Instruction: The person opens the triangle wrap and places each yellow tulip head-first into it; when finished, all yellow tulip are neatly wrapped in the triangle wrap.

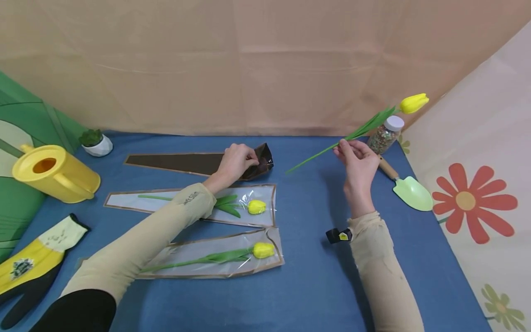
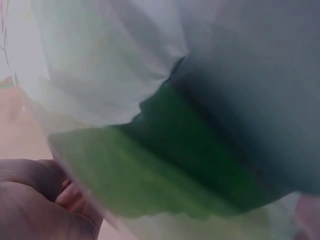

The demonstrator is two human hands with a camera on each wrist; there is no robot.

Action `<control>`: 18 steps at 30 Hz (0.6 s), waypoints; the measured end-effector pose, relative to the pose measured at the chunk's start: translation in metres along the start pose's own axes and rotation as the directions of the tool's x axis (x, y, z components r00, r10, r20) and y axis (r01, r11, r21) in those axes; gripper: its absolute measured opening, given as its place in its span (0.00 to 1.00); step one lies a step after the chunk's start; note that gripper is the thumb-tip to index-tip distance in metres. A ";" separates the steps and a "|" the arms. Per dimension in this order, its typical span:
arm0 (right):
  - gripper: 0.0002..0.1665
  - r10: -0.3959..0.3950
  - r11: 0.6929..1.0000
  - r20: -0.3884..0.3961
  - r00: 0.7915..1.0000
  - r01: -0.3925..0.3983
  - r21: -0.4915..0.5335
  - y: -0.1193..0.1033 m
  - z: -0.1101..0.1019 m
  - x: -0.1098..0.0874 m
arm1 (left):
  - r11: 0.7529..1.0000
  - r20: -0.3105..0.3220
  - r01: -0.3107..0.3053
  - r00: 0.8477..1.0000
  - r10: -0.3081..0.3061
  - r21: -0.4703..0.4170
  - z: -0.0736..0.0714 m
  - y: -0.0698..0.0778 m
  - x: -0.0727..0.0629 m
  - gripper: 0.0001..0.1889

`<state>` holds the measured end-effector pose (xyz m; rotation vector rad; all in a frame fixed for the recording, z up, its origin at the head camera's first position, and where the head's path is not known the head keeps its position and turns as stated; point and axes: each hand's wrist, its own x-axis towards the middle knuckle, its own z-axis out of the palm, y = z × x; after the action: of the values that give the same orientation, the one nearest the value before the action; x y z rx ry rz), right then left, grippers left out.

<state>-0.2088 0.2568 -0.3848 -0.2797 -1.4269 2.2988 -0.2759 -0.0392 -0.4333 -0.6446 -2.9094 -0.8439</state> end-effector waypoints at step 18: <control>0.03 0.048 0.998 0.041 0.998 -0.047 -0.034 0.045 0.029 -0.005 | 0.999 0.010 0.011 1.000 -0.011 0.038 -0.001 0.004 0.001 0.05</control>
<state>-0.2262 0.2141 -0.4120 -0.2799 -1.4951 2.3332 -0.2755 -0.0361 -0.4306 -0.6324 -2.9333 -0.7867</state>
